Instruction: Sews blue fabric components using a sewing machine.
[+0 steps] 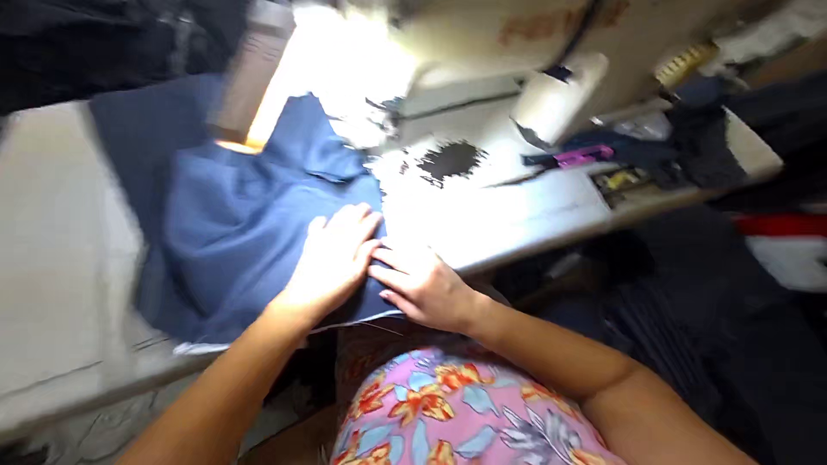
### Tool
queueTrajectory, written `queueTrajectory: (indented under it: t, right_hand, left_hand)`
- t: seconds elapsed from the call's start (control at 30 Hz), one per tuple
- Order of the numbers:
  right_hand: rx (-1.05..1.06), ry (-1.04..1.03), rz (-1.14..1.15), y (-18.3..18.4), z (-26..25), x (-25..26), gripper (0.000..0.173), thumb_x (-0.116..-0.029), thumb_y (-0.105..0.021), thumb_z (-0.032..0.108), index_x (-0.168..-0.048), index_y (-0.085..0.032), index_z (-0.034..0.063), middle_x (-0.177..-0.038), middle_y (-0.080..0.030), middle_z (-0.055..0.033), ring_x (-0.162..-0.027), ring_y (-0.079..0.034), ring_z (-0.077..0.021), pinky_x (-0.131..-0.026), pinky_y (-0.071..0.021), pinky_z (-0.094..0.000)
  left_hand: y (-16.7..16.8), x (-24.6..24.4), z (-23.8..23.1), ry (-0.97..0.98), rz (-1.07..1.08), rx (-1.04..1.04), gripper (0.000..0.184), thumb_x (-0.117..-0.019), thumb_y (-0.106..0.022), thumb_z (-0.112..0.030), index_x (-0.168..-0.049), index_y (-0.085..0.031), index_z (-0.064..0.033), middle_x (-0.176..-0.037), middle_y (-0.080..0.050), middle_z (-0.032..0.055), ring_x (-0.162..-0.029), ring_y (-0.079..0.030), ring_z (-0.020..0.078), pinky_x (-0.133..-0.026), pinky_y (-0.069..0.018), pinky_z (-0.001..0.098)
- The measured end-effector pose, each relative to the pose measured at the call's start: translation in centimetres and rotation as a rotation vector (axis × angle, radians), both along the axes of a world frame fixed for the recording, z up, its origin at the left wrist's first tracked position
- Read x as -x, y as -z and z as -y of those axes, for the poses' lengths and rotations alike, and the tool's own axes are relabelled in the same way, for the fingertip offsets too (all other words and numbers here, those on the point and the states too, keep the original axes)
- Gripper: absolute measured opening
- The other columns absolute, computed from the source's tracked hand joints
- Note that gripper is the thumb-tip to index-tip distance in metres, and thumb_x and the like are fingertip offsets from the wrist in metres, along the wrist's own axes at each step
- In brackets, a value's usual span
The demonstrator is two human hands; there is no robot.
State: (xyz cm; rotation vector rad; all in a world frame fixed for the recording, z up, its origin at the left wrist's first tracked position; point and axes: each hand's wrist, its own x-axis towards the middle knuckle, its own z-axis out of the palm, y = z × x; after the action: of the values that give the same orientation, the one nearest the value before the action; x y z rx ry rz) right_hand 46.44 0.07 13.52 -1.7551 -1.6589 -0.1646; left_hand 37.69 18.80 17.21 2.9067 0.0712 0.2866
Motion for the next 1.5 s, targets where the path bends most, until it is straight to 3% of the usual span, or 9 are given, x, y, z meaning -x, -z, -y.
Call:
queueTrajectory:
  t: [0.13,0.23,0.43,0.6,0.87,1.1,1.27,1.43,1.5]
  right_hand:
    - [-0.358,-0.024,-0.014,1.4,3.9,-0.7,0.018,-0.0913,-0.067,0.007,-0.103,-0.080,0.0065,-0.109,-0.075,-0.0141,-0.109,-0.068,-0.0270,-0.100,-0.0508,-0.0430]
    - [-0.375,0.202,0.043,3.8,9.6,-2.0,0.016,-0.0969,-0.062,0.009,-0.099,-0.077,0.0065,-0.102,-0.072,-0.0129,-0.108,-0.066,-0.0259,-0.102,-0.0496,-0.0412]
    - [0.164,1.023,-0.310,9.6,24.4,-4.2,0.018,-0.0963,-0.062,0.005,-0.105,-0.075,-0.0044,-0.111,-0.072,-0.0229,-0.112,-0.069,-0.0372,-0.102,-0.0532,-0.0497]
    - [0.446,1.306,-0.597,12.7,29.6,-3.2,0.033,-0.0949,-0.073,0.021,-0.114,-0.072,-0.0051,-0.116,-0.069,-0.0267,-0.114,-0.065,-0.0416,-0.101,-0.0507,-0.0573]
    - [0.271,1.242,-0.219,16.2,30.2,-2.4,0.015,-0.0951,-0.067,0.008,-0.097,-0.078,-0.0025,-0.106,-0.074,-0.0229,-0.108,-0.069,-0.0420,-0.097,-0.0515,-0.0586]
    - [0.112,1.201,-0.077,16.3,30.1,-1.9,0.017,-0.0973,-0.061,0.005,-0.097,-0.071,-0.0082,-0.106,-0.071,-0.0272,-0.107,-0.068,-0.0461,-0.095,-0.0505,-0.0604]
    - [-0.213,0.931,0.153,9.8,26.0,-2.0,0.022,-0.1085,-0.042,0.009,-0.103,-0.057,-0.0067,-0.085,-0.068,-0.0204,-0.074,-0.071,-0.0243,-0.069,-0.0592,-0.0321]
    - [-0.403,0.361,0.131,1.2,14.9,-1.8,0.019,-0.1099,-0.042,0.017,-0.104,-0.054,0.0030,-0.088,-0.064,-0.0130,-0.075,-0.065,-0.0175,-0.067,-0.0563,-0.0279]
    - [-0.414,0.191,-0.083,-1.5,10.2,-0.5,0.015,-0.1080,-0.048,0.015,-0.105,-0.054,0.0020,-0.087,-0.064,-0.0086,-0.076,-0.065,-0.0093,-0.071,-0.0561,-0.0210]
  left_hand:
    - [2.0,0.2,-1.9,0.055,-0.011,0.035,0.059,-0.1074,-0.030,-0.046,-0.150,-0.051,-0.0112,-0.158,-0.046,0.0159,-0.148,-0.039,0.0383,-0.112,-0.0276,0.0703]
    - [4.0,0.4,-3.5,0.058,0.031,0.094,0.062,-0.1073,-0.032,-0.052,-0.154,-0.048,-0.0144,-0.160,-0.043,0.0167,-0.151,-0.035,0.0376,-0.118,-0.0231,0.0672]
    - [7.0,0.5,-6.2,0.061,0.033,0.148,0.064,-0.1069,-0.031,-0.054,-0.157,-0.042,-0.0161,-0.163,-0.037,0.0136,-0.154,-0.028,0.0325,-0.126,-0.0202,0.0550]
    - [7.2,0.5,-6.4,0.043,0.017,0.155,0.065,-0.1069,-0.029,-0.054,-0.155,-0.044,-0.0128,-0.161,-0.039,0.0161,-0.153,-0.031,0.0337,-0.124,-0.0234,0.0559]
    - [4.4,0.1,-4.7,0.013,0.003,0.098,0.064,-0.1056,-0.030,-0.055,-0.154,-0.047,-0.0151,-0.160,-0.043,0.0144,-0.152,-0.034,0.0342,-0.119,-0.0238,0.0645]
    - [4.1,-0.2,-4.2,0.038,0.040,0.103,0.064,-0.1057,-0.031,-0.054,-0.152,-0.048,-0.0128,-0.158,-0.044,0.0195,-0.149,-0.037,0.0385,-0.115,-0.0261,0.0672]
    - [1.3,0.7,-2.1,0.167,0.352,0.206,0.048,-0.1065,-0.050,-0.031,-0.139,-0.056,0.0045,-0.148,-0.051,0.0285,-0.143,-0.046,0.0389,-0.120,-0.0352,0.0499]
    - [-3.4,1.3,6.1,0.378,0.382,0.575,0.095,-0.0869,-0.077,-0.052,-0.150,-0.038,0.0066,-0.148,-0.054,0.0163,-0.140,-0.049,0.0158,-0.118,-0.0418,0.0369]
    - [-3.9,1.5,8.0,0.371,0.369,0.654,0.071,-0.0821,-0.084,-0.031,-0.135,-0.056,0.0063,-0.125,-0.068,0.0144,-0.118,-0.064,0.0128,-0.104,-0.0526,0.0336]
